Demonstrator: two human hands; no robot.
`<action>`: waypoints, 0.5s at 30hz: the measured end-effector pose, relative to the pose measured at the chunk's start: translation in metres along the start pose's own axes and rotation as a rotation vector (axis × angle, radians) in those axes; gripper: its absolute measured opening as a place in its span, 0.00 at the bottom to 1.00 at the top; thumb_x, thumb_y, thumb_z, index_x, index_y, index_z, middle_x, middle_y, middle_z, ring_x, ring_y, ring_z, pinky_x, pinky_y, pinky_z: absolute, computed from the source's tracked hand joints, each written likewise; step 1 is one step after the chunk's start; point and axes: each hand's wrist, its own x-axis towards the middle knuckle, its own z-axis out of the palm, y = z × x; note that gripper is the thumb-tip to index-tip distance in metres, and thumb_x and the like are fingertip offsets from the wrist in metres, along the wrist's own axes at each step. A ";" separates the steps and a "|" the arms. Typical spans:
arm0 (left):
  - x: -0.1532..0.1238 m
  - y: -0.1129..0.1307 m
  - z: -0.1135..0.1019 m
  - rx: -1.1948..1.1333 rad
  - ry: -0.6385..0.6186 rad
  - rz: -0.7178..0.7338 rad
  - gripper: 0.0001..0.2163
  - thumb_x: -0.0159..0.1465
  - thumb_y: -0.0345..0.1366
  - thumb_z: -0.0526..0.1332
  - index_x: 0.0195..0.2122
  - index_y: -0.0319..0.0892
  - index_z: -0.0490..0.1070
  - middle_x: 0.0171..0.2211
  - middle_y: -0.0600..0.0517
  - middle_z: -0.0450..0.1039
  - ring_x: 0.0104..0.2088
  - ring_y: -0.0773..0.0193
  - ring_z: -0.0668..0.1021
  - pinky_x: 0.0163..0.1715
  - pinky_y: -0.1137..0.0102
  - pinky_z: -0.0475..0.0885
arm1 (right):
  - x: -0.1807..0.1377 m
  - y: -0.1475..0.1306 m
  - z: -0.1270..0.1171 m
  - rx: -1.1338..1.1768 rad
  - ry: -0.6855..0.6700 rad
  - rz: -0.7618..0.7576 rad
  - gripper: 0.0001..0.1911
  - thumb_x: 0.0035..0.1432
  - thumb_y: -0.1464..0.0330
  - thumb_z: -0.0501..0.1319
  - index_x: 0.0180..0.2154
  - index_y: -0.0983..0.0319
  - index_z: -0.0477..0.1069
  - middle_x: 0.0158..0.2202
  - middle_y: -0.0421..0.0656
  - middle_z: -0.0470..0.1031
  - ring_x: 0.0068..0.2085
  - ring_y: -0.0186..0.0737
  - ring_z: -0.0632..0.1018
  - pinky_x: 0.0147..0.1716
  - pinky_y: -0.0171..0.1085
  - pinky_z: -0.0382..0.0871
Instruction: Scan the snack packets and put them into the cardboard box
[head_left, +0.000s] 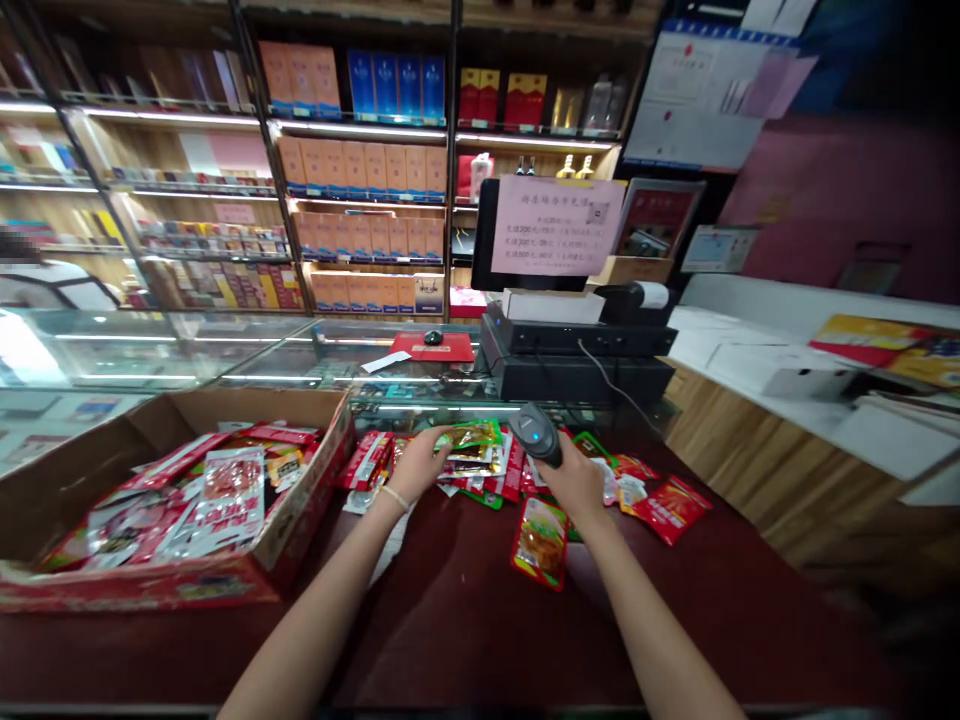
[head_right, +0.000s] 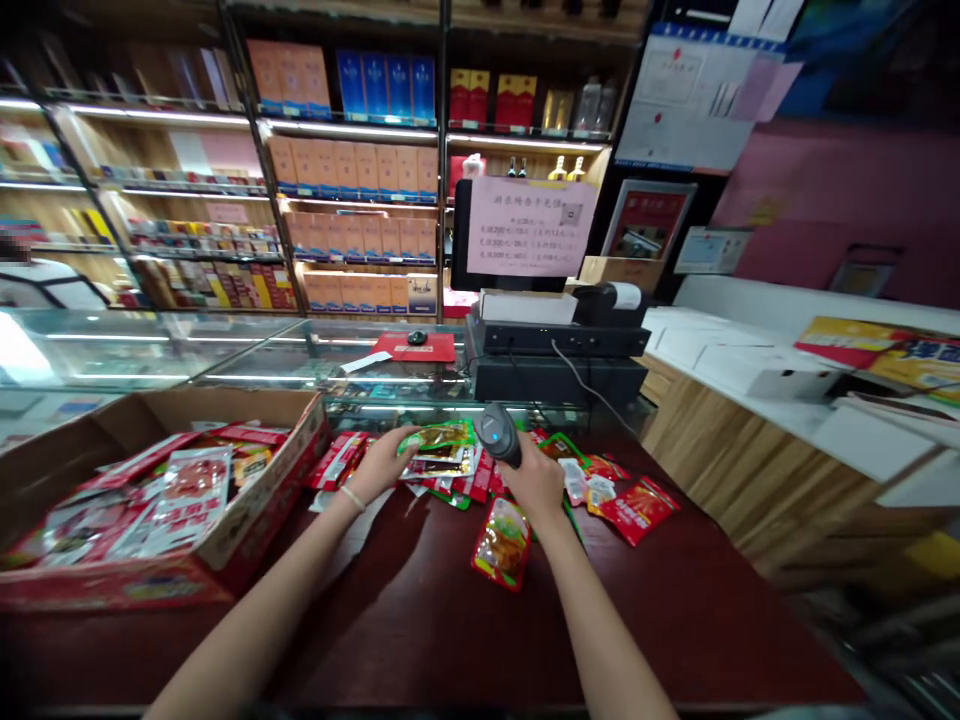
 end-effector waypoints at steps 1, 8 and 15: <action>0.005 -0.004 0.011 0.014 -0.016 0.002 0.17 0.64 0.34 0.55 0.53 0.39 0.68 0.51 0.44 0.73 0.52 0.56 0.74 0.55 0.62 0.67 | 0.002 0.007 0.001 -0.008 0.012 -0.024 0.20 0.53 0.57 0.60 0.45 0.60 0.71 0.31 0.44 0.79 0.31 0.44 0.78 0.28 0.35 0.57; 0.032 -0.018 0.053 0.242 -0.164 0.019 0.25 0.57 0.25 0.55 0.58 0.40 0.65 0.56 0.43 0.67 0.58 0.56 0.67 0.59 0.63 0.61 | 0.012 0.030 0.005 -0.008 0.062 -0.111 0.21 0.53 0.57 0.60 0.46 0.61 0.72 0.33 0.45 0.80 0.32 0.44 0.79 0.29 0.35 0.59; 0.030 -0.016 0.049 0.484 -0.260 -0.091 0.20 0.59 0.34 0.56 0.53 0.38 0.69 0.46 0.39 0.71 0.50 0.51 0.72 0.51 0.60 0.66 | -0.001 0.003 0.014 0.075 0.047 -0.002 0.19 0.54 0.58 0.59 0.44 0.60 0.72 0.30 0.44 0.80 0.30 0.44 0.79 0.28 0.35 0.59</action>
